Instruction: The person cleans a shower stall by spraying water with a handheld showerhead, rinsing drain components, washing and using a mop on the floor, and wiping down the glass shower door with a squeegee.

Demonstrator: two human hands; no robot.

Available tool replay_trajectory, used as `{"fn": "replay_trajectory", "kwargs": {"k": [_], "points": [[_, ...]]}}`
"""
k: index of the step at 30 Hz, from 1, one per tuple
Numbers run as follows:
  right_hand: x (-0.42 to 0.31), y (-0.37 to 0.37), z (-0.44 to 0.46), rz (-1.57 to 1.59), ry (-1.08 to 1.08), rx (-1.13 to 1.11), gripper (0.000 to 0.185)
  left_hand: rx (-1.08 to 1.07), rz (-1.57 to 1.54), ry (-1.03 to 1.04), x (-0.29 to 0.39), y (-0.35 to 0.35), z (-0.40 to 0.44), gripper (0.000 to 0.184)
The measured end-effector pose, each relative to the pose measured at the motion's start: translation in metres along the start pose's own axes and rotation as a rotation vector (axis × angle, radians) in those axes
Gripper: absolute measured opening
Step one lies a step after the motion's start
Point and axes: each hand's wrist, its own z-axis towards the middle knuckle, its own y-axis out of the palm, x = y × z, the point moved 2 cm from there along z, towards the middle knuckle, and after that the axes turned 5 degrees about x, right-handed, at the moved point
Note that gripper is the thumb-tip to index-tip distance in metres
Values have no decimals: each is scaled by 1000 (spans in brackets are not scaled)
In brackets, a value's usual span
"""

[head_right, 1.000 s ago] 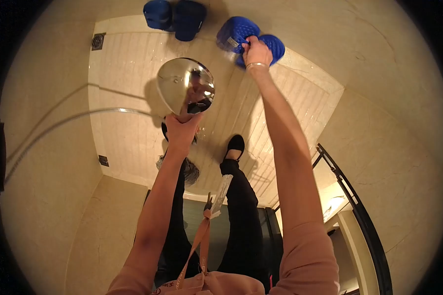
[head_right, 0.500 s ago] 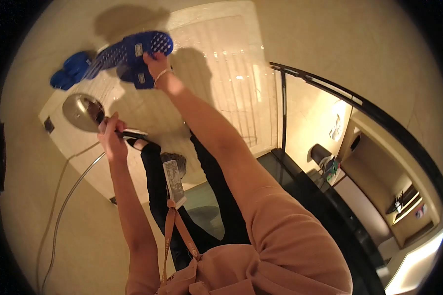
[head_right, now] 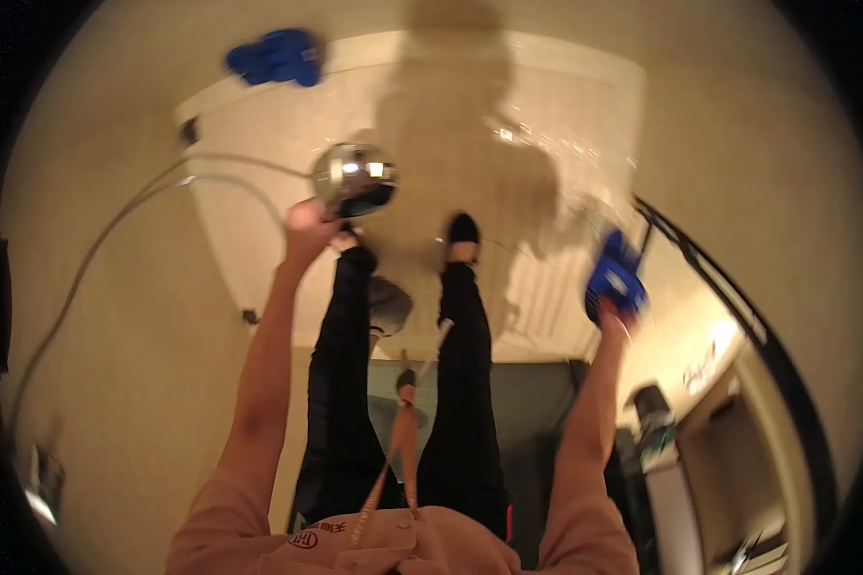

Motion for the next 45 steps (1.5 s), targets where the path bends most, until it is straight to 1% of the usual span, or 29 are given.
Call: {"fn": "replay_trajectory", "kwargs": {"k": [2,4,6,9,11,12,14,15,17,19,21,24,27,28,29,30,31,32,33,34,35,36,37,39,40,41,43,44,45], "points": [[-22,17,-40,27,-232,487,79,91,-194,-299,6,-3,-2,15],[-32,17,-37,-340,-81,578,79,248,-291,-440,9,-6,-6,18],[2,44,-27,-719,-74,595,58,406,-405,-538,6,-9,-9,22],[136,116,-16,-1115,-87,171,45,610,-668,-739,-13,-27,-18,21],[257,188,-2,-1494,-312,22,43,720,-851,-813,-11,-41,-16,14],[314,213,17,-1554,-427,-307,44,704,-951,-829,-13,-56,-16,8],[448,303,-10,-1851,-1094,-892,49,671,-995,-795,-28,-72,-19,5],[508,349,-34,-1942,-1263,-1159,56,645,-1018,-784,-39,-74,-21,5],[614,402,-31,-2015,-1434,-1313,61,587,-1009,-821,-65,-66,-24,14],[686,434,-7,-1976,-1853,-1238,50,534,-986,-871,-84,-58,-30,24],[725,476,-33,-2730,-1176,-1009,72,530,-946,-848,-93,-58,-34,22],[751,475,10,-2853,-906,-958,79,476,-915,-717,-108,-72,-35,20],[742,448,31,-2661,-1521,-1024,36,278,-762,-586,-114,-85,-48,27],[736,443,27,-2669,-1452,-981,23,253,-762,-578,-114,-87,-51,25],[724,435,22,-2550,-1370,-914,20,225,-763,-566,-113,-88,-51,22],[707,426,8,-2430,-1296,-844,19,250,-947,-631,-110,-85,-52,11],[690,412,7,-2065,-1355,-735,20,286,-1128,-699,-107,-81,-53,6],[675,400,11,-1935,-1241,-645,21,236,-1035,-598,-113,-77,-56,9],[657,381,17,-1663,-1008,-520,17,169,-838,-579,-118,-70,-59,12],[642,359,34,-1364,-592,-338,11,105,-641,-555,-122,-63,-62,15],[619,344,31,-1252,-323,-335,8,36,-335,-596,-121,-59,-66,15],[598,328,14,-1291,-284,-373,6,176,-383,-609,-105,-61,-56,25],[586,310,-3,-1146,-222,-250,8,247,-478,-617,-92,-60,-46,24],[558,268,0,-1023,-271,-221,11,367,-661,-648,-70,-54,-32,24],[541,249,4,-955,-324,-169,12,218,-644,-607,-72,-47,-31,19],[517,234,5,-878,-395,-99,13,107,-408,-523,-65,-48,-22,16],[462,208,-17,-855,-494,398,14,92,-298,-471,-23,-36,-1,16],[432,179,-9,-658,-379,439,19,8,-181,-398,-8,-21,1,17],[401,152,12,-475,-387,416,24,-43,-51,-329,1,-9,2,17]]}}
